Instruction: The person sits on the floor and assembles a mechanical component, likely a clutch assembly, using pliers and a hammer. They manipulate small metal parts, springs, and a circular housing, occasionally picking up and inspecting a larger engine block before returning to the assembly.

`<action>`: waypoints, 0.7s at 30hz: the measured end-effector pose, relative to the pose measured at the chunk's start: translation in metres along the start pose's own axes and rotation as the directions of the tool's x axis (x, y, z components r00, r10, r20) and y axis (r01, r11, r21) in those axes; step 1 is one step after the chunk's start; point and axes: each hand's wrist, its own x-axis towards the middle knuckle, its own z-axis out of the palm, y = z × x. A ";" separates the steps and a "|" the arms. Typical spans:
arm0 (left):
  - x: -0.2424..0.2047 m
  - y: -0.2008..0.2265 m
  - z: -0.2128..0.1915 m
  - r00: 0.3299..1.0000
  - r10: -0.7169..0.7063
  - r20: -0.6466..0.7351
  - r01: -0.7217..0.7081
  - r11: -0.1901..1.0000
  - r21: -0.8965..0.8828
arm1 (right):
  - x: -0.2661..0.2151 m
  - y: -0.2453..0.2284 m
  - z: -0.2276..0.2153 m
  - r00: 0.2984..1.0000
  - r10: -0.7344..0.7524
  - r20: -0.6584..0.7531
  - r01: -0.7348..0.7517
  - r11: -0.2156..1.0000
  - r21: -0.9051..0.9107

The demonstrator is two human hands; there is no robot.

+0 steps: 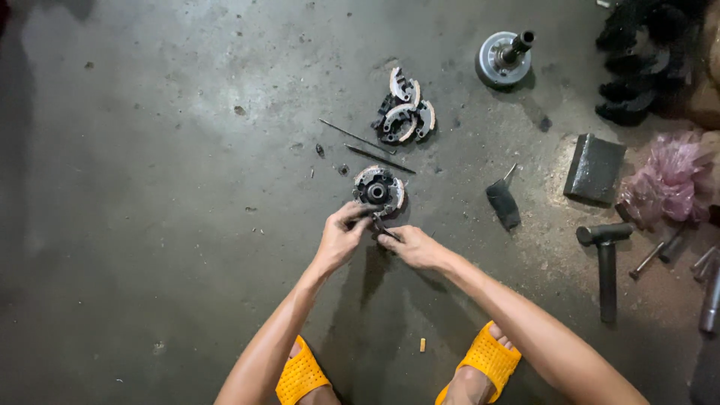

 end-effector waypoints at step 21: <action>0.019 -0.050 0.023 0.894 0.440 -0.085 -0.286 0.706 0.648 | 0.005 0.021 -0.024 0.780 -0.029 -0.626 0.226 0.945 0.238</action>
